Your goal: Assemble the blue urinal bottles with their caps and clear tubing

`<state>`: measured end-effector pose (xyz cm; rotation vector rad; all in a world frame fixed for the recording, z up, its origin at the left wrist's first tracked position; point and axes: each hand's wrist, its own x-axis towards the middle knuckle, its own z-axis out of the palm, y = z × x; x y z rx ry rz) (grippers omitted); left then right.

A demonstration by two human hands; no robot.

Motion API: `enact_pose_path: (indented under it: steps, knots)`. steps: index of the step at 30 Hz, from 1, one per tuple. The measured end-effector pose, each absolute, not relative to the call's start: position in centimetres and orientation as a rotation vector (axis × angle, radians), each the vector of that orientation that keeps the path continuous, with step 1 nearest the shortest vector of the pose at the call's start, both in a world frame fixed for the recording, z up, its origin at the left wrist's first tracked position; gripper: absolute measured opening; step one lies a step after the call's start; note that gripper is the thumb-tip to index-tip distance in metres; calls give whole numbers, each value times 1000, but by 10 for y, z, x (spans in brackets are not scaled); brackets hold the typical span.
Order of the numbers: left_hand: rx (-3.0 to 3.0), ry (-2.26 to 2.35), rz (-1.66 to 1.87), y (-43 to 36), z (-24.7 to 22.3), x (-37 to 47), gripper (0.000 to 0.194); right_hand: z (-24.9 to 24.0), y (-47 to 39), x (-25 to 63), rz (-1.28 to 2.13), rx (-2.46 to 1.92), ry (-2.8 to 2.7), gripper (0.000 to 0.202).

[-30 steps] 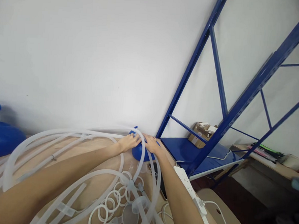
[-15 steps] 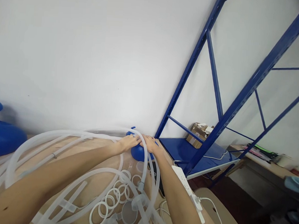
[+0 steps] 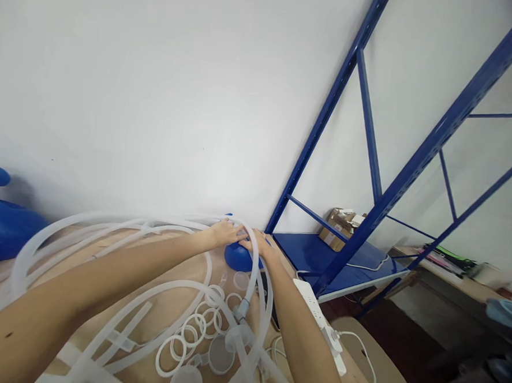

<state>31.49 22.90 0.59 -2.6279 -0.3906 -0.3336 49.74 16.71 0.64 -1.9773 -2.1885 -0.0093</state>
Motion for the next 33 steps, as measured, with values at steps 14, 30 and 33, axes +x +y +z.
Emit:
enact_pose_path:
  steps: [14, 30, 33]
  knots:
    - [-2587, -500, -188, 212, 3, 322, 34, 0, 173, 505, 1, -1941, -2233, 42]
    - [-2922, -796, -105, 216, 20, 320, 58, -3, 174, 503, 52, -1980, -2158, 43]
    - [-3008, -911, -10, 225, 34, 323, 42, 1, 171, 503, 65, -1975, -2165, 44]
